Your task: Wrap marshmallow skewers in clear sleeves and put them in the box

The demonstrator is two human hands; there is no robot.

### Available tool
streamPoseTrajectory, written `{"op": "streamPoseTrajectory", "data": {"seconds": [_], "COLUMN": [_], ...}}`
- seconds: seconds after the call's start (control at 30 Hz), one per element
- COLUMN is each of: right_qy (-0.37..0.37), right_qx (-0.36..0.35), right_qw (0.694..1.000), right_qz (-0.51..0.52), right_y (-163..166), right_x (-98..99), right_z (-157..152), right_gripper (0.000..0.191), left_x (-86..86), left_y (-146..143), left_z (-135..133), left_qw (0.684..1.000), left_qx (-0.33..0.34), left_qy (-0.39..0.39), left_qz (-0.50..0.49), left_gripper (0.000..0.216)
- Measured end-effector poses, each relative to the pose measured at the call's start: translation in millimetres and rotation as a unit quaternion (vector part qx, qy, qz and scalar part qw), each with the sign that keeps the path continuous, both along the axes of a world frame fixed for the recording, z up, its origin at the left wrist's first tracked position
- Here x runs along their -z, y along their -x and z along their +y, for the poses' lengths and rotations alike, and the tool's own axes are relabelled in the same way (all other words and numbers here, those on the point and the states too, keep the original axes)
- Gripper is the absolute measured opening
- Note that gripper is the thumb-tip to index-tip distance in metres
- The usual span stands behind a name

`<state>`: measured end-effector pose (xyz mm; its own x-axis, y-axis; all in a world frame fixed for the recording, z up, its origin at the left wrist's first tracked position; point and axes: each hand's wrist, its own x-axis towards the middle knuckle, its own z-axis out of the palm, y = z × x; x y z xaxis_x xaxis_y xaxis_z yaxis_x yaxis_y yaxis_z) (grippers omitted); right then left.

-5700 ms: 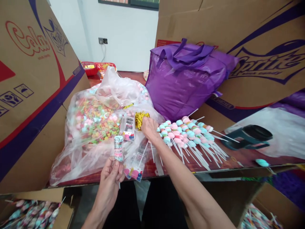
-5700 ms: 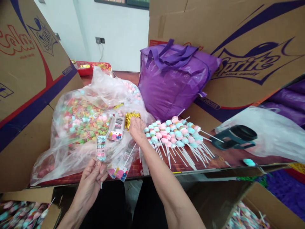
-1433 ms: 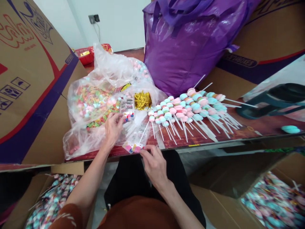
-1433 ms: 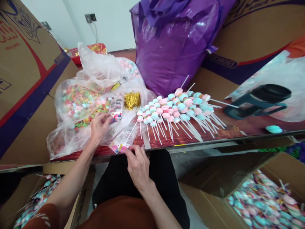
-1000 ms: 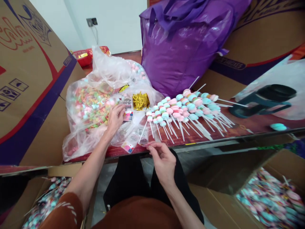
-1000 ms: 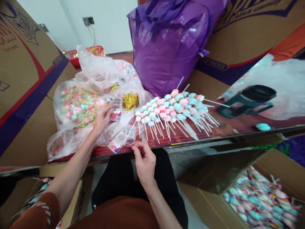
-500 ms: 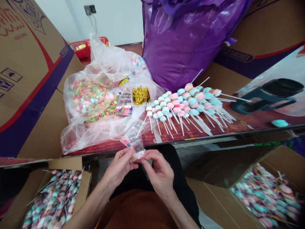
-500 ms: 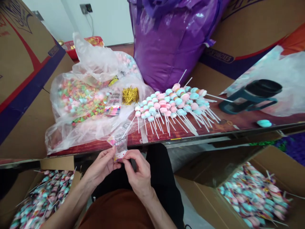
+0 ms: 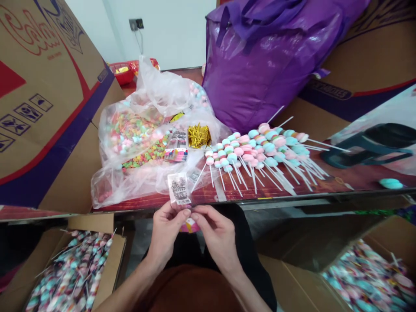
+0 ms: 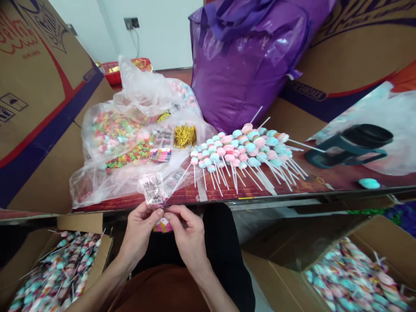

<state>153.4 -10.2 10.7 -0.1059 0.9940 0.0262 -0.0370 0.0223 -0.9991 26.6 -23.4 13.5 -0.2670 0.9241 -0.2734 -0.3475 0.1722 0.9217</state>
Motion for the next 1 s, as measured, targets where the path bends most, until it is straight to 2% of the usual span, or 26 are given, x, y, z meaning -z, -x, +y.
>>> {"op": "streamPoseTrajectory", "data": {"seconds": [0.13,0.2,0.27,0.33,0.4,0.47,0.53,0.63,0.7,0.8,0.87,0.93,1.0], "right_qy": [-0.013,0.029,0.092,0.135,0.153,0.174,0.211,0.261,0.264,0.187,0.063,-0.079,-0.176], "right_qx": [0.027,0.044,0.067,0.099,0.129,0.149,0.169,0.162,0.133,0.077,0.035,-0.001,-0.018], "right_qw": [0.996,0.995,0.991,0.985,0.979,0.973,0.96,0.941,0.946,0.979,0.994,0.976,0.932], "right_qz": [-0.08,-0.088,-0.069,-0.05,-0.03,0.007,0.067,0.138,0.135,0.036,-0.08,-0.204,-0.315], "right_y": [0.8,-8.9,-21.6,-32.6,-38.2,-37.2,-31.9,-23.1,-19.8,-18.5,-16.7,-10.9,0.0], "right_x": [4.2,7.4,10.1,12.3,15.0,18.4,21.6,23.1,21.6,17.5,16.0,17.0,20.1], "right_z": [8.3,7.5,2.3,-6.1,-14.7,-20.6,-22.7,-21.9,-21.7,-21.5,-18.1,-10.6,-0.3], "right_gripper": [0.014,0.019,0.032,0.046,0.055,0.061,0.06,0.043,0.035,0.031,0.026,0.021,0.023], "left_x": [3.5,4.3,4.3,4.1,4.2,5.5,8.1,13.2,16.5,20.4,21.9,22.2,21.3], "left_y": [16.7,27.5,38.1,46.0,49.5,48.9,46.5,45.9,49.3,58.3,65.0,71.4,77.1], "left_z": [3.8,4.3,4.8,6.1,8.8,13.2,18.5,26.3,30.7,37.1,41.9,46.6,49.9], "left_qw": [1.0,0.999,0.998,0.997,0.986,0.95,0.899,0.834,0.81,0.808,0.833,0.867,0.896], "left_qx": [-0.027,-0.046,-0.061,-0.035,0.029,0.086,0.116,0.151,0.161,0.152,0.137,0.111,0.078], "left_qy": [-0.004,-0.003,-0.008,-0.018,-0.046,-0.095,-0.138,-0.153,-0.142,-0.132,-0.131,-0.127,-0.118], "left_qz": [-0.009,0.004,0.021,0.063,0.158,0.286,0.4,0.508,0.546,0.553,0.519,0.468,0.421], "left_gripper": [0.027,0.027,0.026,0.024,0.02,0.018,0.016,0.019,0.022,0.026,0.026,0.026,0.025]}}
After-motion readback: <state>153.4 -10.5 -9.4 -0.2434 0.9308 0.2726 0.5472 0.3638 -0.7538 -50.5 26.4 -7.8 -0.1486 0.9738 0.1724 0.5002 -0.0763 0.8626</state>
